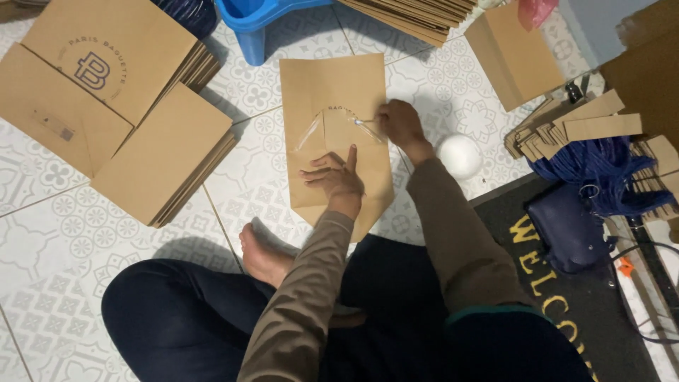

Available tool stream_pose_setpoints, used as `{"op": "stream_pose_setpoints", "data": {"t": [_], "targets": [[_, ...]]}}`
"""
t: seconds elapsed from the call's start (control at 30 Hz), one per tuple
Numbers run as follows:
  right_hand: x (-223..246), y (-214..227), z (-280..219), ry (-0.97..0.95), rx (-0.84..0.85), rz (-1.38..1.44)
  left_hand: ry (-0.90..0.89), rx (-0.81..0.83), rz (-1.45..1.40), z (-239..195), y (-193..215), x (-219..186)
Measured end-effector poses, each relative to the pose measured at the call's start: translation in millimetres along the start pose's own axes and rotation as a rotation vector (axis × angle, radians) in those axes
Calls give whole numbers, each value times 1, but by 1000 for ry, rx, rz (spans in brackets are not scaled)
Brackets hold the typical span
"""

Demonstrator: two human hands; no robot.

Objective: The person sits on the floor and assembles a flat brown paper bag by folding the bottom edges inward and pressing them flat. They then use a glue stick to apply adhesive to the folded flaps and press them together to seal the bottom of the bag.

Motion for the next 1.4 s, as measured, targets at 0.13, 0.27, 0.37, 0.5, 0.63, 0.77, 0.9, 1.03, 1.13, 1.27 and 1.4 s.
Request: {"op": "stream_pose_setpoints", "data": {"t": [0.13, 0.27, 0.37, 0.5, 0.63, 0.77, 0.9, 1.03, 1.13, 1.27, 1.4], "targets": [[14, -3, 11, 30, -15, -67, -16, -1, -40, -5, 2, 1], [11, 14, -22, -75, 21, 10, -17, -5, -52, -4, 2, 0], [7, 32, -58, -126, 15, 23, -18, -1, -68, 13, -12, -6], [-19, 57, -86, -134, 24, 73, -28, 3, -87, -16, 10, 5], [-35, 114, -134, -69, -244, 187, -17, -24, -67, -12, 5, 3], [-62, 126, -166, -88, -363, 194, -21, -52, -76, -20, 10, 5], [-36, 74, -128, -43, -284, 375, -11, -48, -32, -26, 15, 6], [-13, 29, -88, 17, -169, 246, -14, 2, -54, -24, 14, 5], [-29, 8, -59, -51, -120, 219, -20, 16, -57, -20, 14, 7], [-35, -3, -32, -68, -97, 164, -24, 3, -40, -2, -1, 1], [-32, -19, 14, 39, -107, 46, -1, 10, -56, 9, -8, -1]]}}
Point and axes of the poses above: each hand's wrist, its own z-axis towards the middle knuckle, its own y-axis out of the back of the hand, x = y × z, the point moved 6 cm from there along z, towards the middle knuckle, and after that the axes turned 8 degrees about z, right-handed, at the moved point
